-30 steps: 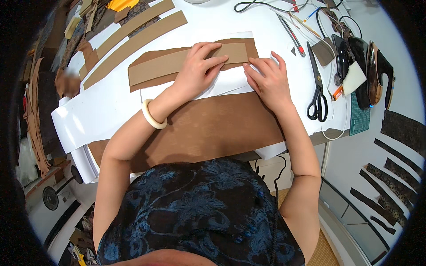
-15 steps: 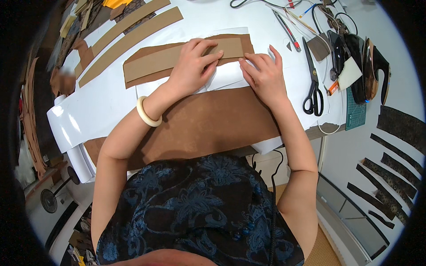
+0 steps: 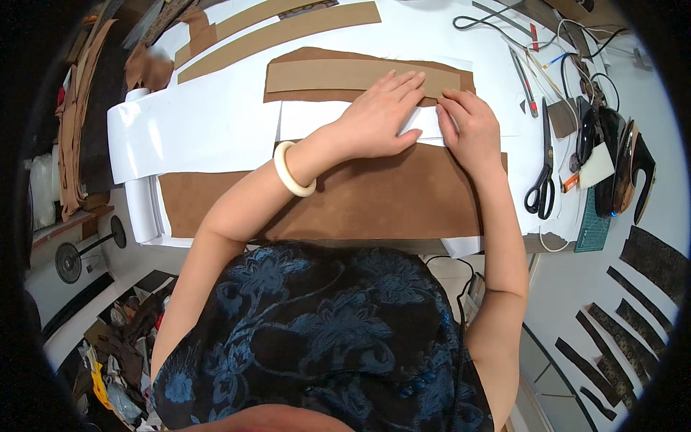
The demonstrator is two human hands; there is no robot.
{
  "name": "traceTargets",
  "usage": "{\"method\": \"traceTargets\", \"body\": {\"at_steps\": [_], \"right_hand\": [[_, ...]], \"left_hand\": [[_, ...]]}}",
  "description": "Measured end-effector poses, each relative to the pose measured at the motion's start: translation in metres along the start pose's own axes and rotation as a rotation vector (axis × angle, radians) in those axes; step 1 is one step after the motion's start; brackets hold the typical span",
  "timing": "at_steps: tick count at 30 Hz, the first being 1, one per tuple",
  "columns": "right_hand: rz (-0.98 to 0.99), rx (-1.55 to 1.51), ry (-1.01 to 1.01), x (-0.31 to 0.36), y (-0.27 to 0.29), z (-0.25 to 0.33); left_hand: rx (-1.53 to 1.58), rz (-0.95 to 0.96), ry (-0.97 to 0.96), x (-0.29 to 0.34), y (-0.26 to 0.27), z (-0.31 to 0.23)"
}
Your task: The person aligns a cardboard template on a brown fabric sheet and uses a rotary cutter to trace the outline. They then switch to scissors to trim the fabric along the marked lines, refining the edges and separating the cut piece from the main sheet.
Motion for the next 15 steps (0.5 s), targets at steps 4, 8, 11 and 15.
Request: {"method": "traceTargets", "body": {"at_steps": [4,8,11,15], "right_hand": [[-0.029,0.018,0.026,0.0,0.001,0.003],[0.014,-0.12,-0.088,-0.002,0.004,-0.007],[0.019,-0.337,-0.295,-0.006,0.011,-0.033],[-0.066,-0.321,-0.242,-0.026,0.043,-0.072]], "left_hand": [[0.103,-0.041,0.03,0.021,0.056,-0.01],[0.207,-0.189,0.291,0.071,0.122,0.08],[0.121,-0.285,0.495,0.117,0.145,0.156],[0.207,-0.268,0.489,0.139,0.14,0.186]]}}
Point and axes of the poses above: each hand's wrist, its own x-axis away from the middle knuckle, its own y-axis out of the back of the hand, z = x × y, the point moved 9 cm from there along -x, towards the middle knuckle, and after that the axes turned 6 degrees about -x, right-handed, at the moved point
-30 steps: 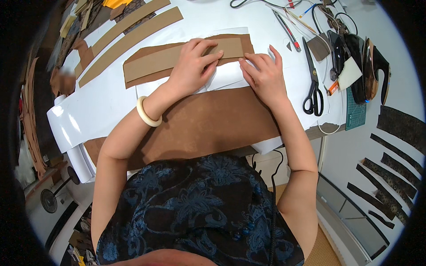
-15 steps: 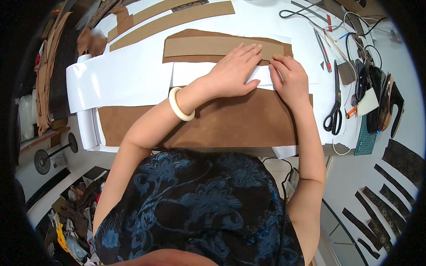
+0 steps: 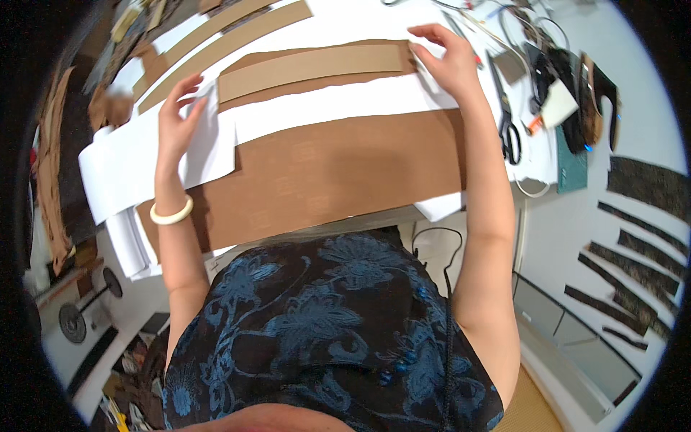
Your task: The person aligns a cardboard template on a brown fabric sheet and uses a rotary cutter to trace the outline. They then switch to scissors to trim the fabric along the marked lines, refining the edges and separating the cut piece from the main sheet.
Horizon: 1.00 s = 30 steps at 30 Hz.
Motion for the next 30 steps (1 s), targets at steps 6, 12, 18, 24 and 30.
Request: {"method": "traceTargets", "body": {"at_steps": [6,12,18,24,30], "right_hand": [[0.271,-0.209,-0.172,-0.026,-0.009,-0.039],[0.475,-0.224,-0.17,-0.011,-0.044,-0.029],[0.438,-0.285,-0.218,-0.003,-0.049,-0.038],[0.396,-0.317,-0.218,-0.001,-0.046,-0.036],[0.392,-0.346,-0.242,0.001,-0.046,-0.036]], "left_hand": [[-0.019,0.092,0.008,0.0,-0.021,0.007],[-0.041,0.102,0.035,0.001,-0.03,0.015],[-0.071,0.103,0.042,0.002,-0.031,0.015],[-0.081,0.144,0.047,0.001,-0.031,0.007],[-0.12,0.155,0.048,0.002,-0.03,0.01]]}}
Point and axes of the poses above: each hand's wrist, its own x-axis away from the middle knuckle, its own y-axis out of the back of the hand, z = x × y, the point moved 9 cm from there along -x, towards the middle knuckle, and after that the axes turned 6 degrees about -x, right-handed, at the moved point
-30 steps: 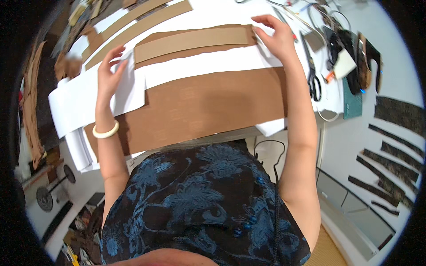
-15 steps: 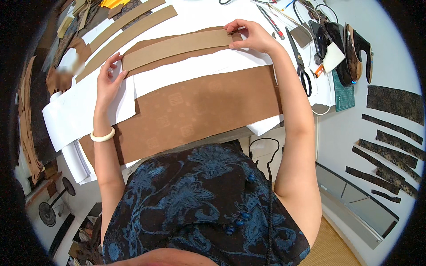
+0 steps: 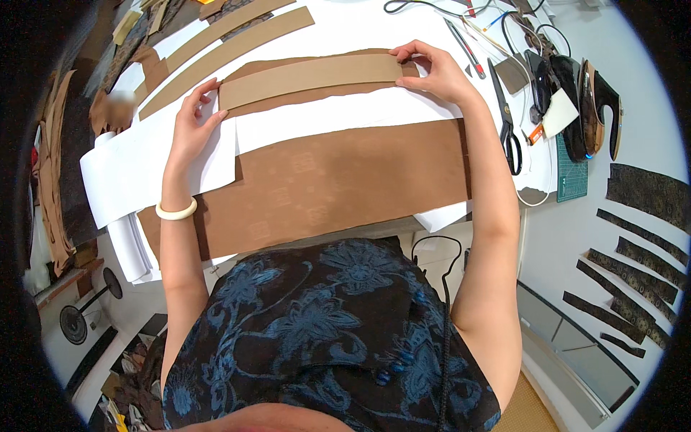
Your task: The person aligns a cardboard template on a brown fabric sheet and uses a rotary cutter to trace the outline. They then switch to scissors to trim the fabric along the marked lines, refining the edges and separating the cut piece from the main sheet.
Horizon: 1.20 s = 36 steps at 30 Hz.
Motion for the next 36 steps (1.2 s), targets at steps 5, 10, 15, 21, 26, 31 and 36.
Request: {"method": "traceTargets", "body": {"at_steps": [5,10,15,21,26,31,36], "right_hand": [[0.002,-0.02,0.016,-0.001,0.003,-0.004],[-0.008,0.015,0.017,0.0,0.003,-0.004],[-0.003,0.006,0.04,0.0,0.004,-0.002],[-0.012,-0.059,0.074,0.0,0.007,-0.001],[-0.003,-0.061,0.035,-0.001,0.003,-0.005],[-0.067,-0.086,0.116,0.0,0.017,0.003],[-0.467,-0.253,0.212,0.021,0.08,-0.001]], "left_hand": [[0.015,0.0,-0.011,-0.002,0.0,-0.002],[0.002,0.004,-0.004,0.0,0.0,-0.002],[0.015,0.002,-0.01,0.0,0.0,0.0],[0.005,-0.001,-0.011,0.0,-0.001,0.0],[-0.015,-0.01,-0.012,0.0,0.0,0.0],[-0.008,-0.048,-0.028,0.0,0.003,-0.008],[0.097,-0.159,-0.071,0.0,0.024,-0.019]]}}
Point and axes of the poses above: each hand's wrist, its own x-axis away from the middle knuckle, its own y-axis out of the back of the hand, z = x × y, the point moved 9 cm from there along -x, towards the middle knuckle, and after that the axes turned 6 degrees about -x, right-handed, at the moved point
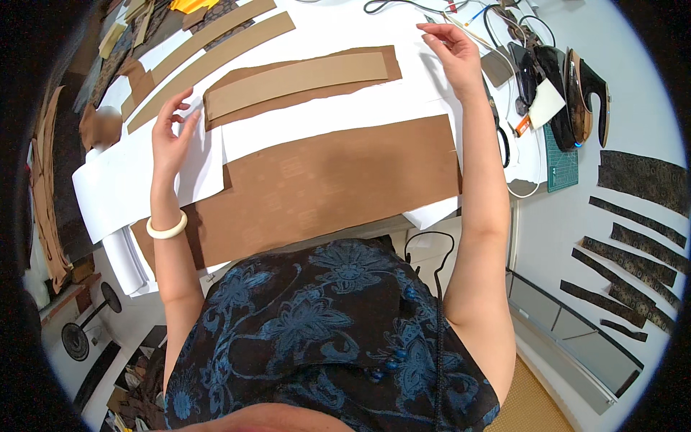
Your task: The person aligns a cardboard template on a brown fabric sheet and uses a rotary cutter to trace the outline. They then switch to scissors to trim the fabric along the marked lines, refining the edges and separating the cut piece from the main sheet.
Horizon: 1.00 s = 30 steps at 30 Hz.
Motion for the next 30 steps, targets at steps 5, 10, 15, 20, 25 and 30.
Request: {"method": "traceTargets", "body": {"at_steps": [5,10,15,20,25,30], "right_hand": [[-0.05,0.218,-0.077,0.021,0.014,-0.003],[-0.136,0.383,-0.056,0.051,0.036,0.014],[-0.288,0.468,-0.204,0.09,0.081,0.012],[-0.062,0.554,-0.188,0.069,0.03,0.013],[0.088,0.68,-0.189,0.014,-0.02,-0.02],[0.102,0.816,-0.223,0.001,-0.042,-0.029]], "left_hand": [[0.021,-0.026,-0.017,0.003,0.002,-0.008],[-0.034,-0.001,-0.072,0.008,-0.005,-0.032],[-0.12,0.02,-0.108,0.007,-0.006,-0.047],[-0.143,0.012,-0.022,-0.001,-0.007,-0.027],[-0.113,-0.052,0.055,0.007,-0.007,0.005],[-0.174,-0.058,0.055,0.025,0.004,0.011]]}}
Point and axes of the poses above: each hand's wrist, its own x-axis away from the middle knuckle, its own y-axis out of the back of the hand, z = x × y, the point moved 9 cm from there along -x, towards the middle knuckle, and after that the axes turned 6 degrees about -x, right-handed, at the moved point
